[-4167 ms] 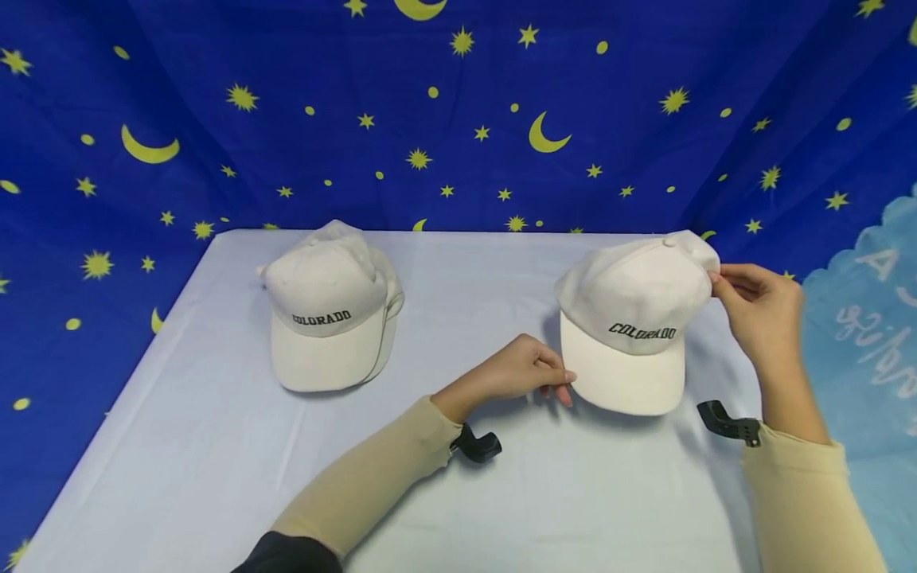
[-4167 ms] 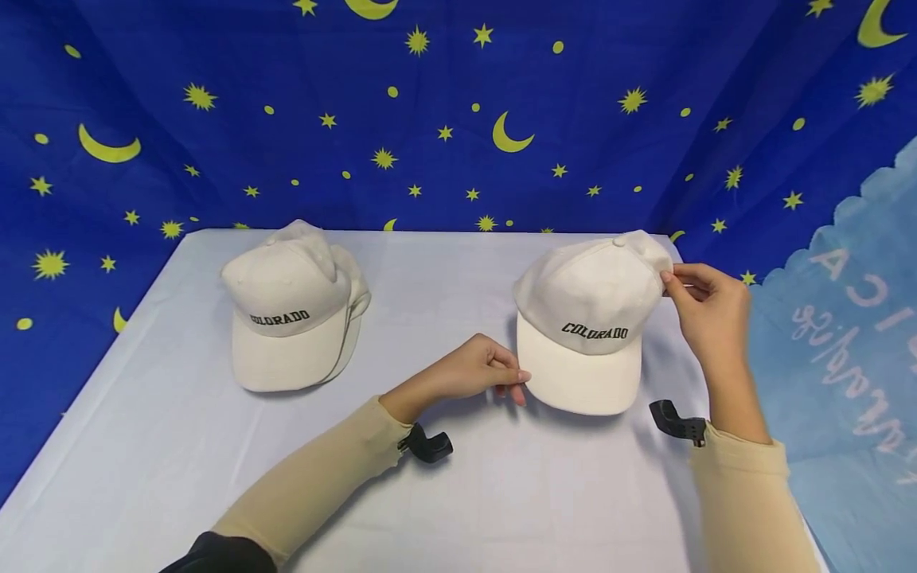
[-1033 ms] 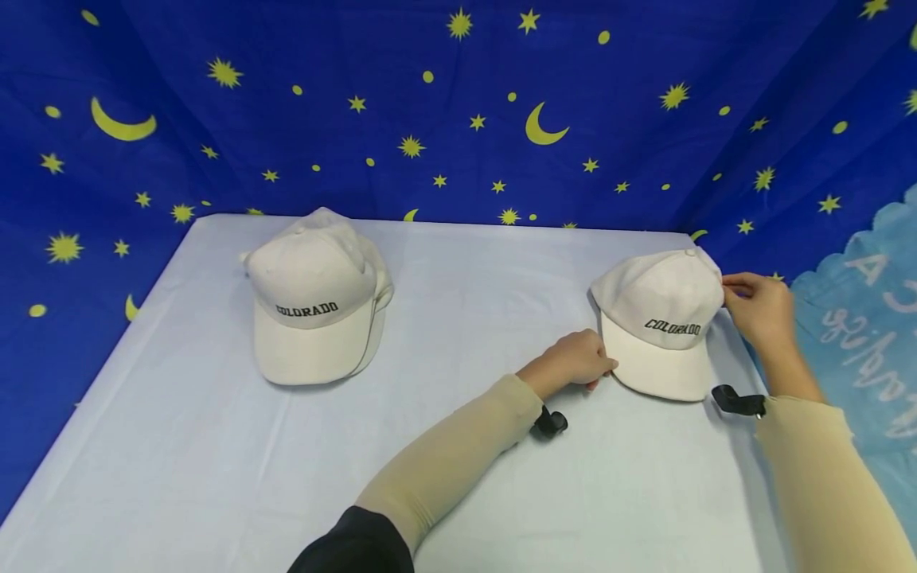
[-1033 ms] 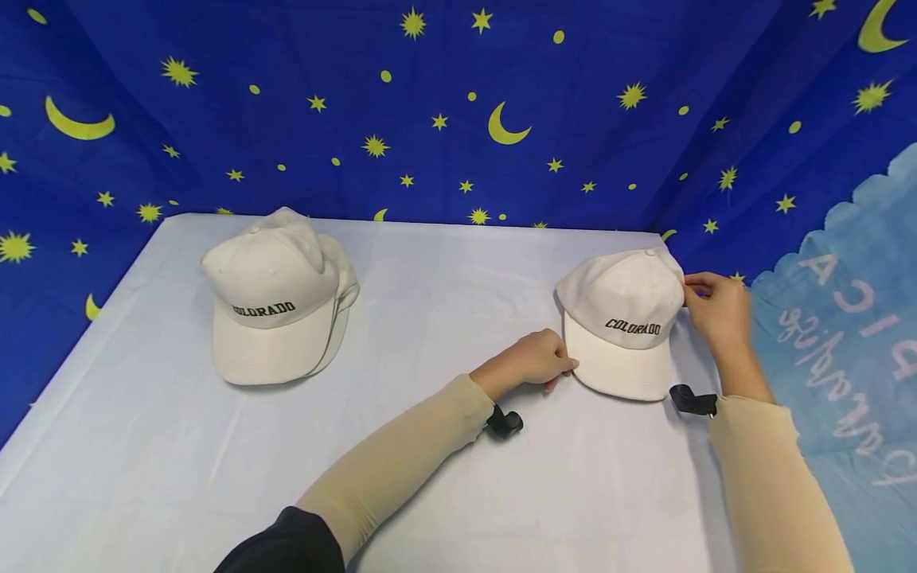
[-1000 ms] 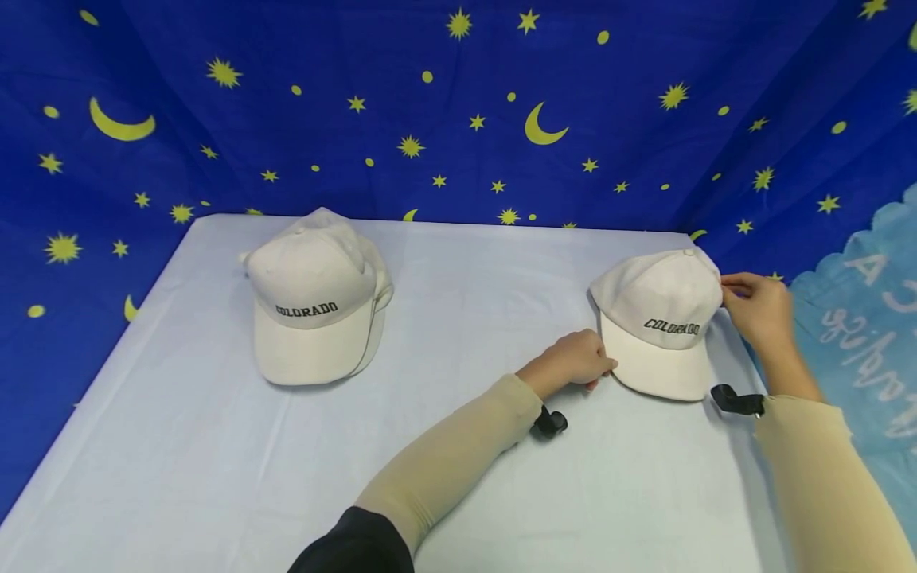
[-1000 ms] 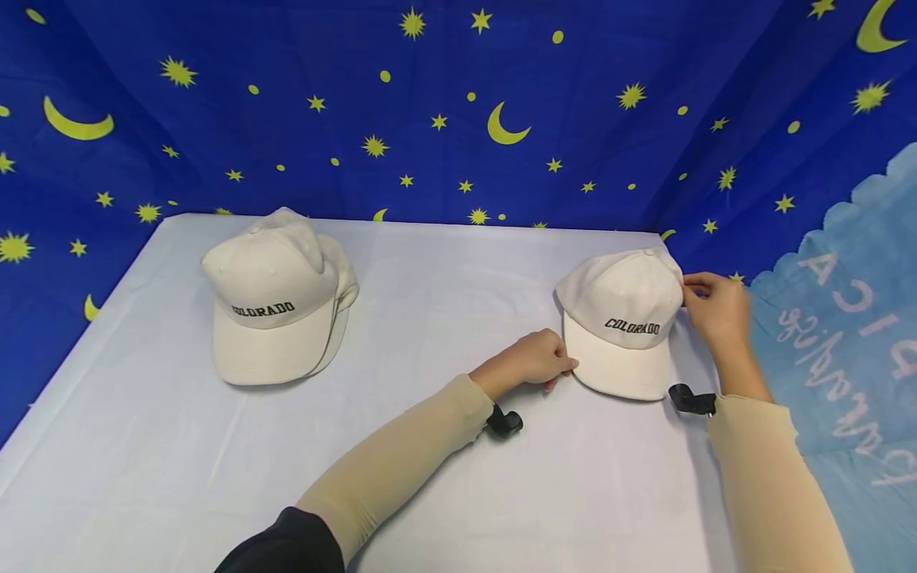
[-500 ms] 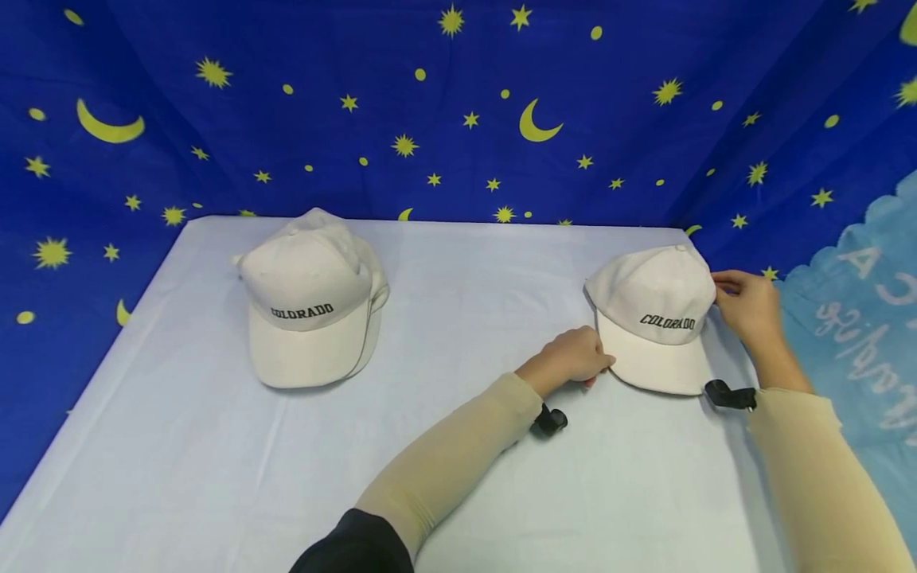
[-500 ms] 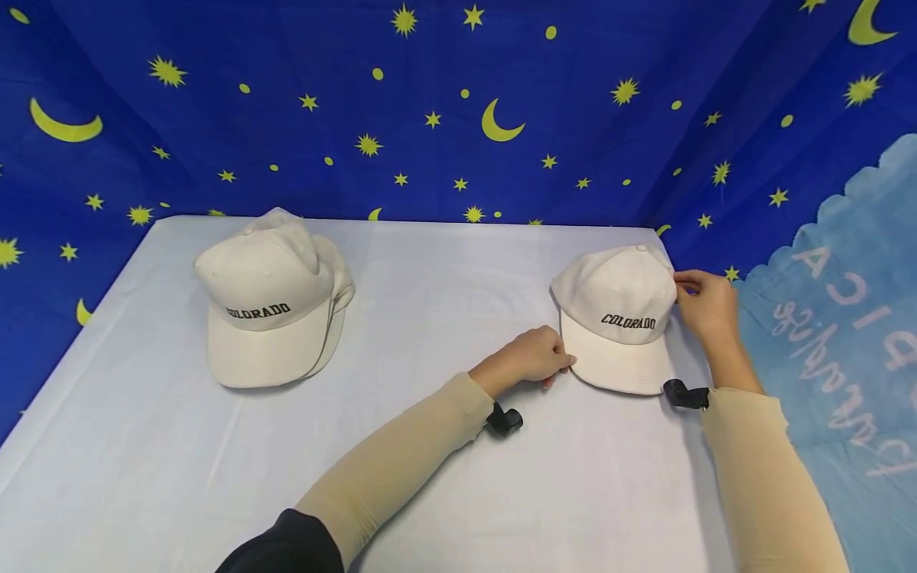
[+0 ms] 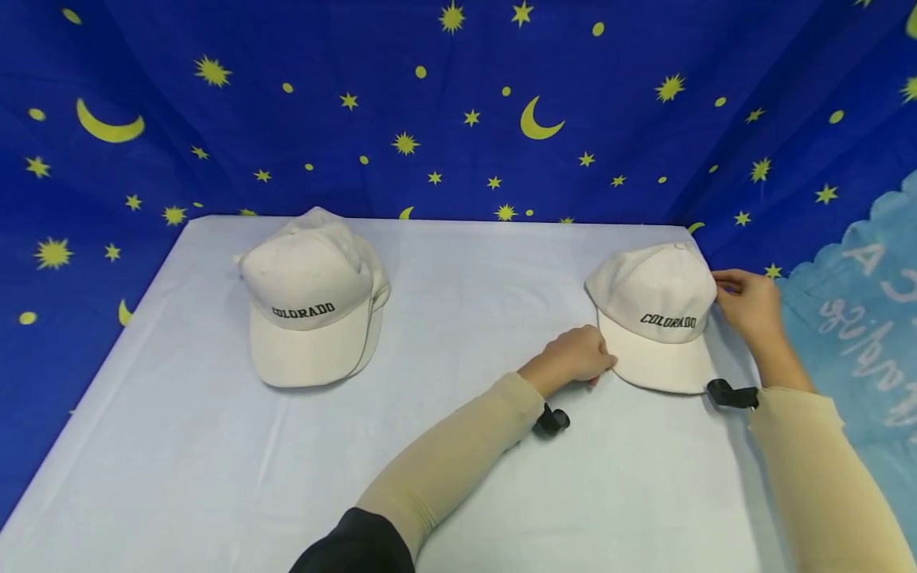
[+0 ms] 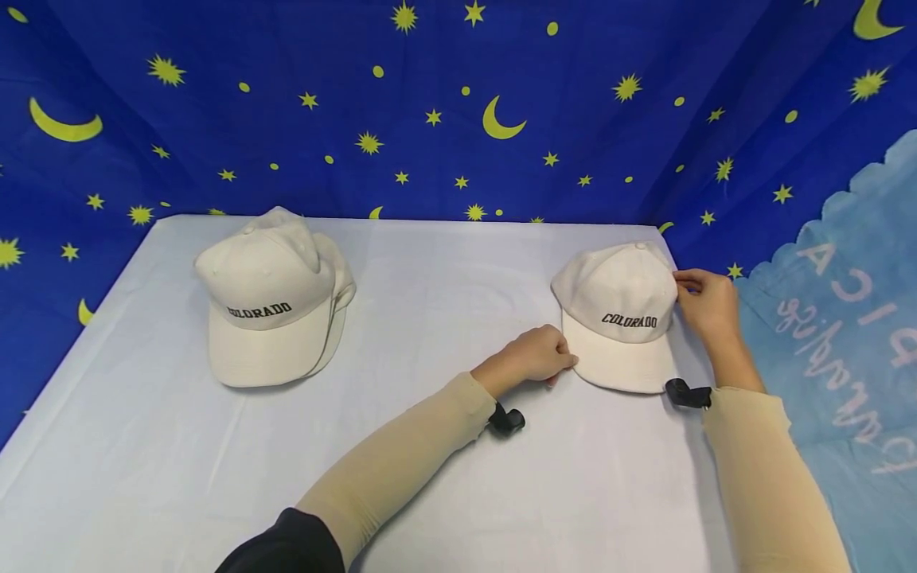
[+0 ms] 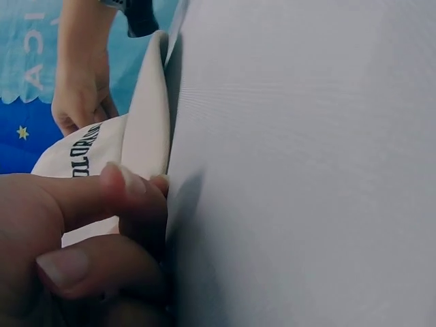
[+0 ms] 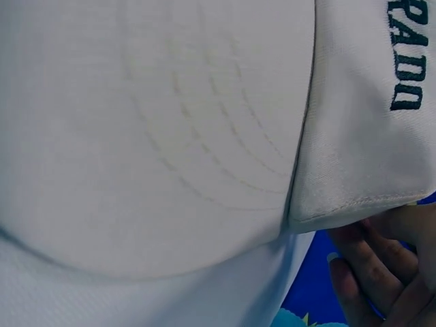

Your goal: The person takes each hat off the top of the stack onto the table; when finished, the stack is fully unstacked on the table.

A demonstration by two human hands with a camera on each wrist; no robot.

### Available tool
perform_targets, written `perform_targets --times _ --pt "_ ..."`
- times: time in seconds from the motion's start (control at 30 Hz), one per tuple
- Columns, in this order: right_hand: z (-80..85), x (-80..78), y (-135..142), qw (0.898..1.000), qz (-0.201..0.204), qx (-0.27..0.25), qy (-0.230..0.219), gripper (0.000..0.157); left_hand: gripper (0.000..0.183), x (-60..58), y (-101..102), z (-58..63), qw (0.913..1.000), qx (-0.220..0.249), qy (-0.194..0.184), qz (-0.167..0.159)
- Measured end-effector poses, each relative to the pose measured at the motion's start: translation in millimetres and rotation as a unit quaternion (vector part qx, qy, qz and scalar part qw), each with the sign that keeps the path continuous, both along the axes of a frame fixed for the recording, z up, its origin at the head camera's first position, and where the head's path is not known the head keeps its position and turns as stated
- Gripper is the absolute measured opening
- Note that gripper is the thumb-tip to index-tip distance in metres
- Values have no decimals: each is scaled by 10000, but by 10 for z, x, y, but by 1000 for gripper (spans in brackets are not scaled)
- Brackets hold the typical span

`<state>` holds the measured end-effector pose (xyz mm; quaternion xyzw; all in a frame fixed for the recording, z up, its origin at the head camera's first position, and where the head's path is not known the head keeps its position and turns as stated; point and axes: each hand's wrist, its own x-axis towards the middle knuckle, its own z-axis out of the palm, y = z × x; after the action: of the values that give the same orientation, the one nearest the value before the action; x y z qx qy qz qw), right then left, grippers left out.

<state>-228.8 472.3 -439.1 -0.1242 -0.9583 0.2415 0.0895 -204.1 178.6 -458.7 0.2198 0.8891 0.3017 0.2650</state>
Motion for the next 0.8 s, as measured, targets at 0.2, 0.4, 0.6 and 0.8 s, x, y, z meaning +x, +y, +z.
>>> perform_targets --times 0.2,0.4,0.6,0.8 --pt "23 33 20 9999 17 43 94 37 50 -83 -10 -57 9974 495 -497 -151" --pt "96 86 2 9997 -3 -189 172 41 51 -58 -47 -76 9965 631 -499 -234" --pt "259 137 -113 9974 -205 -494 481 48 39 61 -115 -10 9991 368 4 -216" --pt "484 206 -353 9946 -290 -201 980 45 24 111 -244 104 9989 373 289 73"
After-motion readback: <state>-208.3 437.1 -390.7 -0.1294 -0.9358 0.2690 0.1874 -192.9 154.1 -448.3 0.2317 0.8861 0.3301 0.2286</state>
